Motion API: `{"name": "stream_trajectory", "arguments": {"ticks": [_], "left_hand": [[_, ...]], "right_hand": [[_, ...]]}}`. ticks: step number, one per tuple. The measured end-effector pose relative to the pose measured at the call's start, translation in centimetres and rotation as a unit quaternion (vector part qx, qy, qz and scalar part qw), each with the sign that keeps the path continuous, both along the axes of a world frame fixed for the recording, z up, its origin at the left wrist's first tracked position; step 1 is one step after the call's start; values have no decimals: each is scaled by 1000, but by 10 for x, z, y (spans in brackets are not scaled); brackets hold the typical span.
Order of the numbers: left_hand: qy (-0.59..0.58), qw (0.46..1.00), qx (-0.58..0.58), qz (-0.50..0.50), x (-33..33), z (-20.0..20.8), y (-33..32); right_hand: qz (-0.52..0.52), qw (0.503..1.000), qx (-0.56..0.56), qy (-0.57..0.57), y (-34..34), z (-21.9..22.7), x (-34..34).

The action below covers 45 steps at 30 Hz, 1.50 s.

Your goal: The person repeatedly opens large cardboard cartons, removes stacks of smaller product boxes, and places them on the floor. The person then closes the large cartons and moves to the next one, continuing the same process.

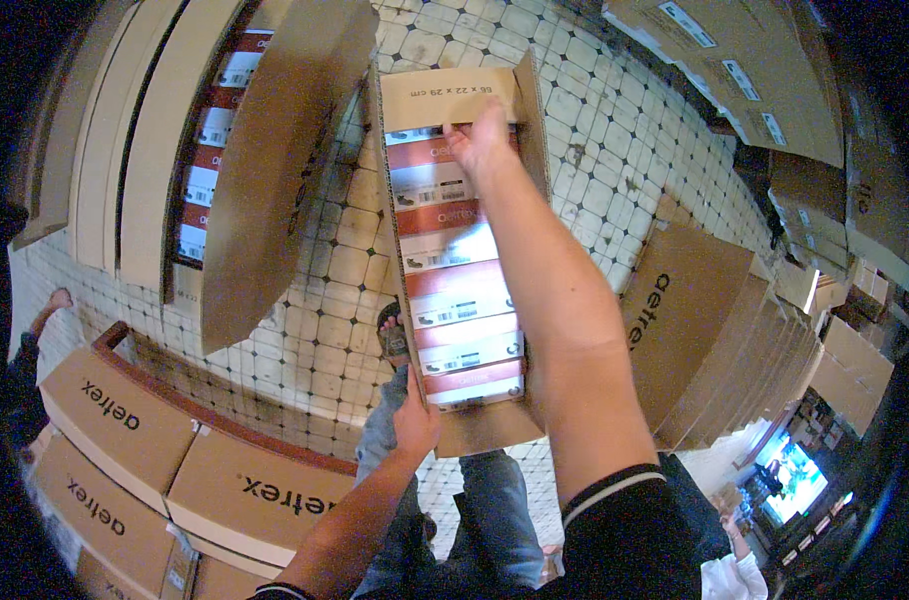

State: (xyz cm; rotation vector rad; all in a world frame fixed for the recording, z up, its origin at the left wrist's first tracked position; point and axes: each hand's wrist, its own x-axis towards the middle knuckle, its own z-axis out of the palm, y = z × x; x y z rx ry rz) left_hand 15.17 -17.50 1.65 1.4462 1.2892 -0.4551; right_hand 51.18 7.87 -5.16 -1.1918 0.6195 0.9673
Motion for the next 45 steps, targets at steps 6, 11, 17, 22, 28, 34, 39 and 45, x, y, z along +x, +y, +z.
{"name": "stream_trajectory", "arguments": {"ticks": [6, 11, 17, 22, 28, 34, 39, 45], "left_hand": [[5, 1000, -19, -10, -6, -5, -2], [-16, 1000, -9, -1, -5, -4, -3], [-9, 1000, -1, -1, -4, -3, -3], [-13, 1000, 28, 1, 0, 0, -3], [-40, 997, 72, 5, -8, -8, -11], [-89, 992, 85, -28, -17, -24, -18], [-181, 981, 65, -14, 19, 14, -19], [-168, 966, 99, -170, 113, 46, -115]], "right_hand": [[110, 990, 37, -77, 74, 59, 54], [349, 878, -90, -316, 32, 62, 83], [376, 576, -330, -647, -165, 88, -27], [515, 610, -472, -374, -299, 89, -110], [628, 483, -492, -360, -296, 87, -81], [788, 391, -346, -328, -290, 104, -16], [784, 366, -303, -399, -332, 138, 41], [718, 417, -439, -344, -504, 191, 98]]}}
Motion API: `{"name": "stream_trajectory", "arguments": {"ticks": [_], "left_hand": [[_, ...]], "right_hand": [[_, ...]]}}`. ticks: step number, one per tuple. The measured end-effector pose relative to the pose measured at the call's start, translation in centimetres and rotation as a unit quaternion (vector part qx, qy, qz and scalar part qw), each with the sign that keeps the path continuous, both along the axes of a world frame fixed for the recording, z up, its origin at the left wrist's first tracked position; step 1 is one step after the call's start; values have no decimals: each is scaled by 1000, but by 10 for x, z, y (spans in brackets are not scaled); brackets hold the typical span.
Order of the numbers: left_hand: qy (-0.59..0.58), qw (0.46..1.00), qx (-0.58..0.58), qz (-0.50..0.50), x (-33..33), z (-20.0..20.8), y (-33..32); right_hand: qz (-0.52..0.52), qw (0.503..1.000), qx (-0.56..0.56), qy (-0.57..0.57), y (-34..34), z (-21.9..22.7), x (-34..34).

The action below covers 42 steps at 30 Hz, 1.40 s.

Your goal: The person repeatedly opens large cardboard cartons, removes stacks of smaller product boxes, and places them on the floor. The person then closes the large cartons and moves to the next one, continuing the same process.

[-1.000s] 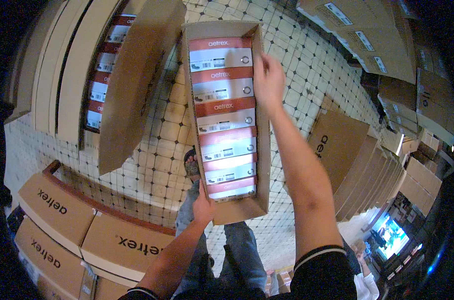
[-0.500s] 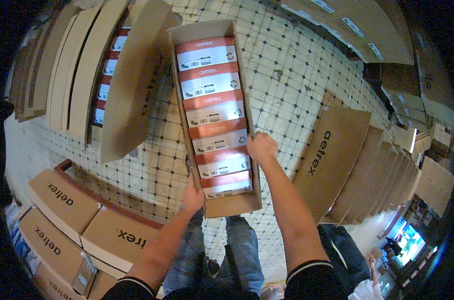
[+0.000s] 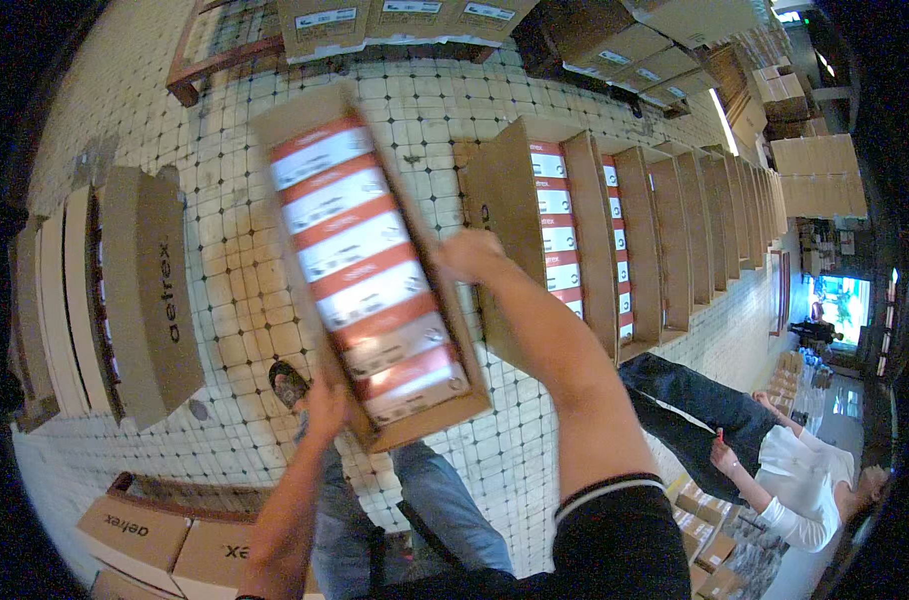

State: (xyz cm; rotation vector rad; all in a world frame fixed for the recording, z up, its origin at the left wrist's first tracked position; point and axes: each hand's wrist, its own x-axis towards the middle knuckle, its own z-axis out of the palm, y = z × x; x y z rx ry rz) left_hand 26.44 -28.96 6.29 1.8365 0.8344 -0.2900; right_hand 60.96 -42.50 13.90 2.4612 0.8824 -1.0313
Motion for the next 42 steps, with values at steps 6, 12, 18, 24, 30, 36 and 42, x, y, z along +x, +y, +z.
{"name": "stream_trajectory", "arguments": {"ticks": [6, 12, 18, 24, 30, 36, 42], "left_hand": [[-115, 892, -202, -389, 70, 21, -163], [-71, 895, -252, -361, -35, 70, -202], [39, 973, -193, -123, -182, -2, -27], [200, 916, 86, 336, -325, -30, 219], [143, 908, 193, 343, -384, -67, 418], [159, 950, 201, 180, -383, -112, 520], [157, 944, 241, 159, -385, -121, 540]], "right_hand": [[-165, 961, 8, -222, -245, 41, -27], [-242, 965, -20, -100, -407, 38, -143], [-346, 927, 43, 136, -372, -99, -327], [-220, 933, 232, 163, 2, -105, -467], [-177, 923, 259, 221, 346, -100, -588], [-228, 936, 259, 77, 522, -163, -620], [-282, 913, 277, 104, 498, -187, -593]]}}
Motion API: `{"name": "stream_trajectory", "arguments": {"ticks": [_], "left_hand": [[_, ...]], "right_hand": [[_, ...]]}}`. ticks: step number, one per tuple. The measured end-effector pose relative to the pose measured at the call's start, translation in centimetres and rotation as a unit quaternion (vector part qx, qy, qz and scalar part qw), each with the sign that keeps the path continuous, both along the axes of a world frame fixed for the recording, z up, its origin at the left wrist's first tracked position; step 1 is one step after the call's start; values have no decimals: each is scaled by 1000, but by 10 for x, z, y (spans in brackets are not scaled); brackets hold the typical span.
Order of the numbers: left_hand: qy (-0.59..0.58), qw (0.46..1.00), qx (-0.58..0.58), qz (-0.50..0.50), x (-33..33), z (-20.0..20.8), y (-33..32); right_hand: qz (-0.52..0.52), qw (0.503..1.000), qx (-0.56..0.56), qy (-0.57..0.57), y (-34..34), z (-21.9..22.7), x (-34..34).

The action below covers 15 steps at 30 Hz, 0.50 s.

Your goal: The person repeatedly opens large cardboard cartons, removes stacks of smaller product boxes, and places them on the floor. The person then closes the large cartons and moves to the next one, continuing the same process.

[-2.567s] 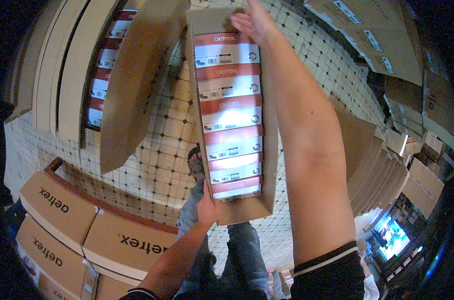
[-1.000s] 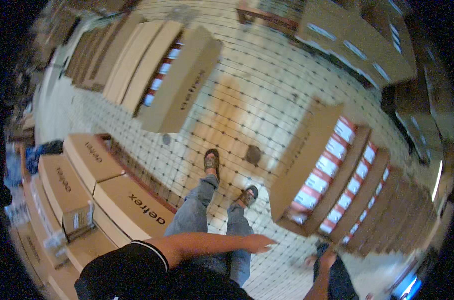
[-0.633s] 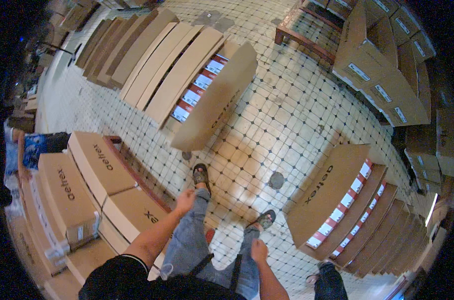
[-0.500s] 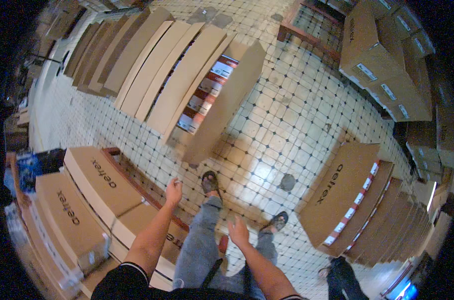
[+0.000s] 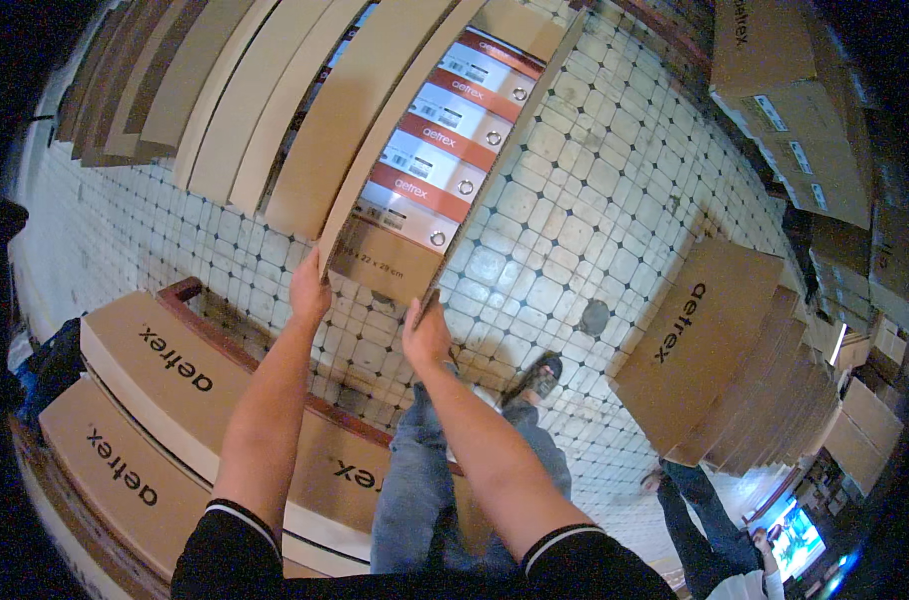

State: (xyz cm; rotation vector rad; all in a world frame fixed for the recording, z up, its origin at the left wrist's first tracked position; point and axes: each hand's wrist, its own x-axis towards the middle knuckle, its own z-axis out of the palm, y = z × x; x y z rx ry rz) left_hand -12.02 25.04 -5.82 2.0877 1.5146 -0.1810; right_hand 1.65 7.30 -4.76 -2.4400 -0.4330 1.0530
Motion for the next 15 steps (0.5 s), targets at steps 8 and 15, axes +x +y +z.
{"name": "stream_trajectory", "arguments": {"ticks": [8, 15], "left_hand": [[-84, 991, 8, -107, 93, 109, -111], [-364, 904, 220, -41, 286, 211, -56]], "right_hand": [[116, 983, -66, -126, -102, 114, 183], [154, 896, 61, -412, -17, 250, 374]]}}
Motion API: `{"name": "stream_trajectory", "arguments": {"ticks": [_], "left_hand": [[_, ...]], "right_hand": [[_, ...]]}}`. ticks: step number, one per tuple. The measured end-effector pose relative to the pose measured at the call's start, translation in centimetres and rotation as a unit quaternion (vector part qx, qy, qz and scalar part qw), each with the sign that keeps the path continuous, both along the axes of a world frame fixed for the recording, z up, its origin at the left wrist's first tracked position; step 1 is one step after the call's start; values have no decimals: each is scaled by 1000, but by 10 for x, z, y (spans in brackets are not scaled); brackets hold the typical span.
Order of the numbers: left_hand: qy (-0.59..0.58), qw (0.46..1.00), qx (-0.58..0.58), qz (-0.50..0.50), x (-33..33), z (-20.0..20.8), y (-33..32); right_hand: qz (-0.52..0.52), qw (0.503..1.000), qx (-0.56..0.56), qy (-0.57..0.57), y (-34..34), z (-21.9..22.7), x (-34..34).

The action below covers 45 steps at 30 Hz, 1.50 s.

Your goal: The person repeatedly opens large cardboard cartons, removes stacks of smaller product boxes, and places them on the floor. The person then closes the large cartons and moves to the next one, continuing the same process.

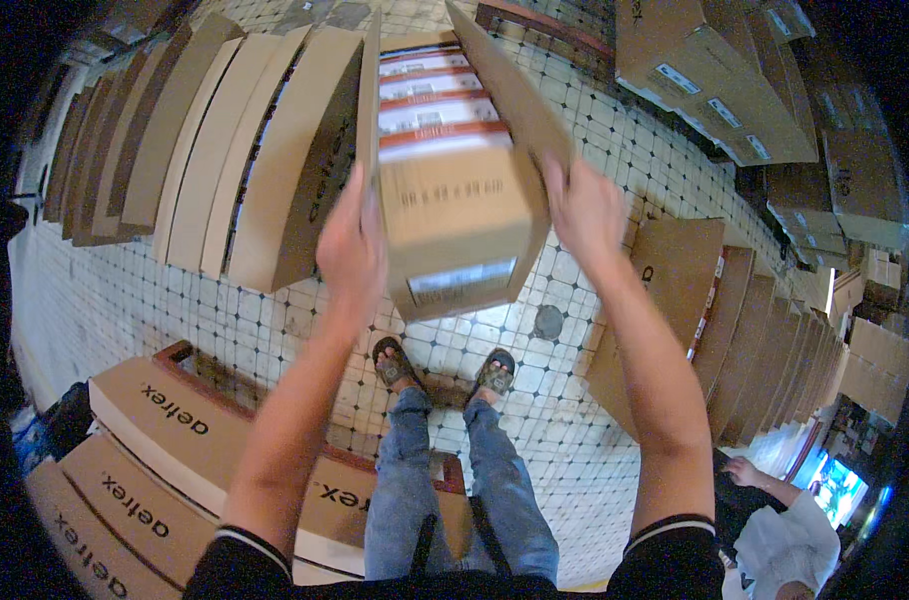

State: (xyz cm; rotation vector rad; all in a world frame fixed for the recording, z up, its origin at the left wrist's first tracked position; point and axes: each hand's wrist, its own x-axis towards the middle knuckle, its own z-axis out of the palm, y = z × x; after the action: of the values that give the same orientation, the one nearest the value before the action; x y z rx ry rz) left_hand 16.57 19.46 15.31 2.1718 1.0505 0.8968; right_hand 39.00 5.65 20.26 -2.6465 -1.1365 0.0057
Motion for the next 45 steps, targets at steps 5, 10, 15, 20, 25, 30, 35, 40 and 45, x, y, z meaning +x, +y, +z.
{"name": "stream_trajectory", "arguments": {"ticks": [5, 10, 15, 20, 25, 30, 35, 40, 45], "left_hand": [[-20, 993, 13, 112, 86, 36, 99], [21, 997, 60, 47, 98, 65, 187], [-10, 995, 37, 89, 113, 60, 204], [-40, 995, 16, 89, 118, 68, 196], [-35, 996, -34, 73, 118, 70, 200], [11, 994, 43, 96, 117, 61, 207], [16, 995, 24, 92, 94, 44, 160], [-47, 997, 28, 47, 15, -17, 23], [114, 968, -206, 85, -69, -84, -139]], "right_hand": [[82, 977, 192, -41, 108, 14, 64], [43, 989, 141, -16, 178, 41, 82], [-10, 994, 102, 23, 197, 59, 84], [-4, 992, 119, 29, 200, 62, 86], [4, 994, 104, 12, 202, 60, 87], [7, 993, 120, -1, 201, 48, 90], [43, 989, 140, -5, 165, 28, 73], [68, 981, 183, 17, 35, -34, 0], [-43, 964, 164, 207, -127, -144, -107]]}}
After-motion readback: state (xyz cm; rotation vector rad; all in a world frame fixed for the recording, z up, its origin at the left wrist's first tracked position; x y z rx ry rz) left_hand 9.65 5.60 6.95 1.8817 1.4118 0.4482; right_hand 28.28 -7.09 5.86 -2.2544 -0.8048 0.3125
